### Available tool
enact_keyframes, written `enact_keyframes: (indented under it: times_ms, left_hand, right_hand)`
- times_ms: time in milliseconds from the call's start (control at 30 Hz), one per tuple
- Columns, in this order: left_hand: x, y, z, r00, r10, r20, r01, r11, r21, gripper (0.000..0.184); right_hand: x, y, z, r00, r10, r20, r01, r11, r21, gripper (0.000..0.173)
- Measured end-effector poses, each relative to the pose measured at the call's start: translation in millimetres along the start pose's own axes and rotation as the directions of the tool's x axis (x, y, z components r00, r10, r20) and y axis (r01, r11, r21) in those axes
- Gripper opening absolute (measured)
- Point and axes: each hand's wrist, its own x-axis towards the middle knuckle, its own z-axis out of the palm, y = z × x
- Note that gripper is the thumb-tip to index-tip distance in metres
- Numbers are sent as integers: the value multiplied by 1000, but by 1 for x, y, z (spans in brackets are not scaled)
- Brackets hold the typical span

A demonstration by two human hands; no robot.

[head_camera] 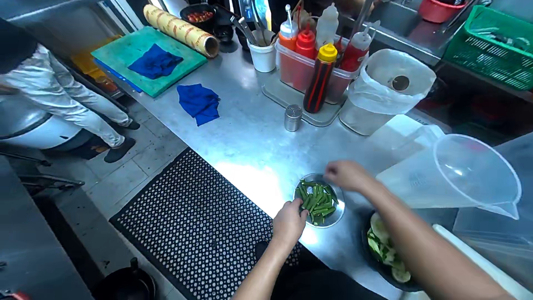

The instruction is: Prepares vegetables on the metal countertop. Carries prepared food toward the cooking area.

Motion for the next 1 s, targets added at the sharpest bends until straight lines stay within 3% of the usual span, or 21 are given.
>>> enact_keyframes:
  times_ms: [33, 100, 200, 400, 500, 600, 767, 867, 933, 1000]
  left_hand:
    - [-2, 2, 1, 1000, 9, 15, -9, 999, 39, 41]
    - [-4, 3, 2, 999, 26, 28, -28, 996, 83, 39]
    - [-5, 2, 6, 998, 50, 22, -52, 994, 92, 38]
    - [-3, 3, 10, 998, 54, 30, -56, 994, 90, 38]
    - [-3, 6, 8, 998, 54, 35, -57, 995, 85, 38]
    - [-1, 10, 5, 997, 75, 25, -75, 997, -21, 41]
    - [6, 26, 8, 959, 260, -113, -281, 927, -250, 45]
    - [10, 46, 2, 923, 360, -137, -377, 916, -134, 55]
    - [11, 58, -1, 902, 403, -153, -404, 914, 24, 51]
    - [10, 64, -3, 874, 464, -146, -459, 886, 68, 42]
  right_hand:
    - [4, -5, 31, 994, 38, 103, -35, 999, -33, 29]
    - [7, -17, 65, 977, 150, 150, -139, 987, -86, 37]
    - [6, -35, 73, 955, 265, 135, -241, 956, -168, 43]
    - [13, -45, 76, 933, 335, 133, -307, 932, -193, 39]
    - [17, -25, 76, 926, 361, 112, -362, 932, -9, 38]
    - [5, 3, 68, 958, 286, -10, -267, 906, 329, 34]
    - [-40, 16, 45, 958, 278, -65, -143, 667, 731, 22]
    - [-53, 24, 47, 964, 257, -63, -97, 564, 820, 19]
    - [-61, 28, 51, 963, 255, -83, -69, 535, 842, 17]
    - [-69, 29, 55, 967, 233, -104, -37, 532, 846, 13]
